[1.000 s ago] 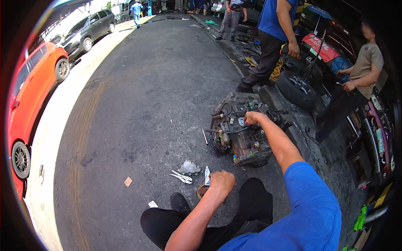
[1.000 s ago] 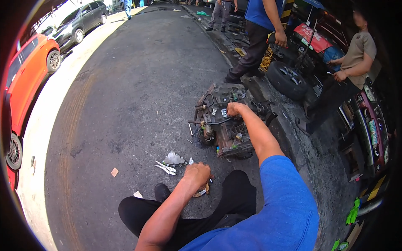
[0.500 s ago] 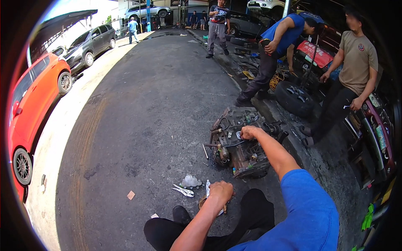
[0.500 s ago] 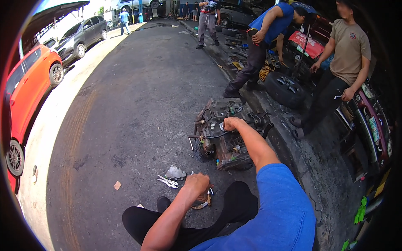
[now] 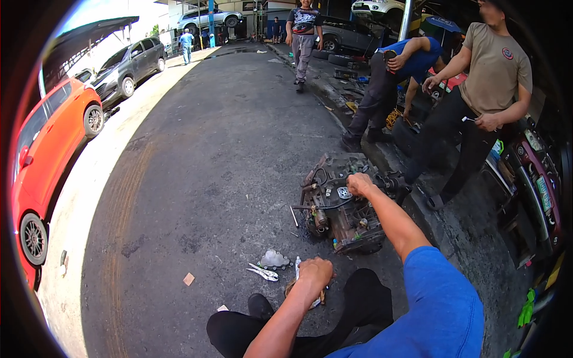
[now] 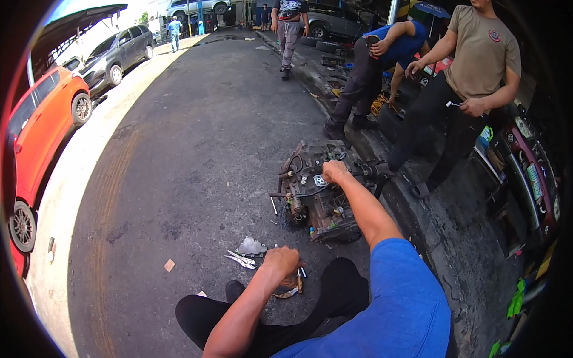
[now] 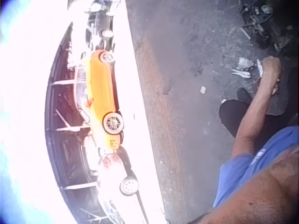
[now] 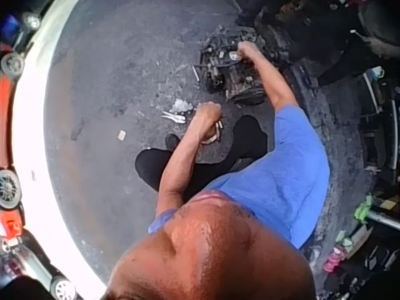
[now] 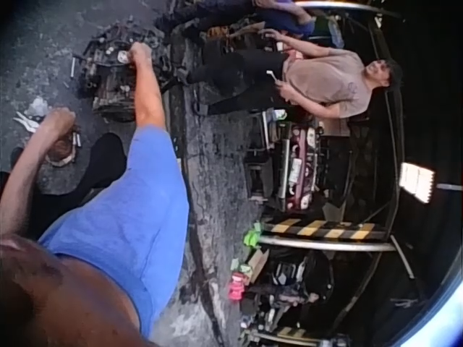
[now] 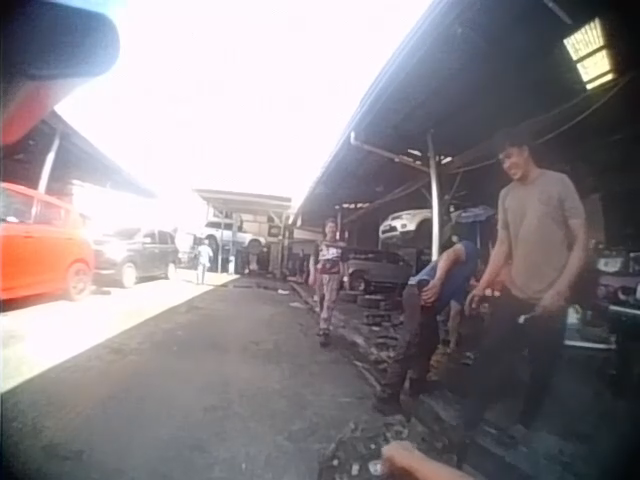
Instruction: Applying sealant and inspecting components while repairing an automotive transmission.
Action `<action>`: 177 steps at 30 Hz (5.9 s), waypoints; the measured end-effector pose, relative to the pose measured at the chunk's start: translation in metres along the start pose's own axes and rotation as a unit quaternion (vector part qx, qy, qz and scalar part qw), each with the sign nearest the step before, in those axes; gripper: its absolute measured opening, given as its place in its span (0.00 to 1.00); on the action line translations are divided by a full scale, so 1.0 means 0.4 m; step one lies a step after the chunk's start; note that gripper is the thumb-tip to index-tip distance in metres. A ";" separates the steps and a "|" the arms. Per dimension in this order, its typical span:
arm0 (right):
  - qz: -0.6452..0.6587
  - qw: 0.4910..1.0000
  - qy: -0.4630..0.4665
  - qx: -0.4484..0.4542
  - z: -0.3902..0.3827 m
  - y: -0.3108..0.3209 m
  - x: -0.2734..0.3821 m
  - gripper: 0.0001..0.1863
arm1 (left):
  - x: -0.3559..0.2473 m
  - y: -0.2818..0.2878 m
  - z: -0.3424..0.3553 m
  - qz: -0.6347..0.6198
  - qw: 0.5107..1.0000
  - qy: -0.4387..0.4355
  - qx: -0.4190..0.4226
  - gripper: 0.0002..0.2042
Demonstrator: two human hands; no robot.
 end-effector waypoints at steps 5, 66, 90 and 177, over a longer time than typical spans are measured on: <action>0.094 0.969 0.034 -0.225 -0.119 0.105 0.014 0.14 | 0.009 -0.001 -0.006 0.008 1.000 -0.006 -0.009 0.20; 0.694 0.686 -0.089 -0.202 -0.609 -0.165 0.266 0.11 | -0.050 -0.069 0.140 -0.466 0.883 -0.021 -0.044 0.24; 0.460 0.767 -0.447 0.026 -1.001 -0.865 -0.006 0.29 | 0.072 -0.150 0.051 0.049 0.993 -0.083 0.061 0.18; 0.426 0.868 -0.124 0.223 -0.187 -0.708 0.596 0.23 | 0.133 0.268 0.017 -0.085 0.928 0.277 -0.234 0.22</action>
Point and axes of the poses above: each hand's wrist, its own z-axis towards the middle knuckle, its own y-axis out of the back of the hand, x = y × z, the point moved 2 cm from there along z, towards the middle knuckle, and after that the axes turned 9 degrees about y, right-handed, at the moved point
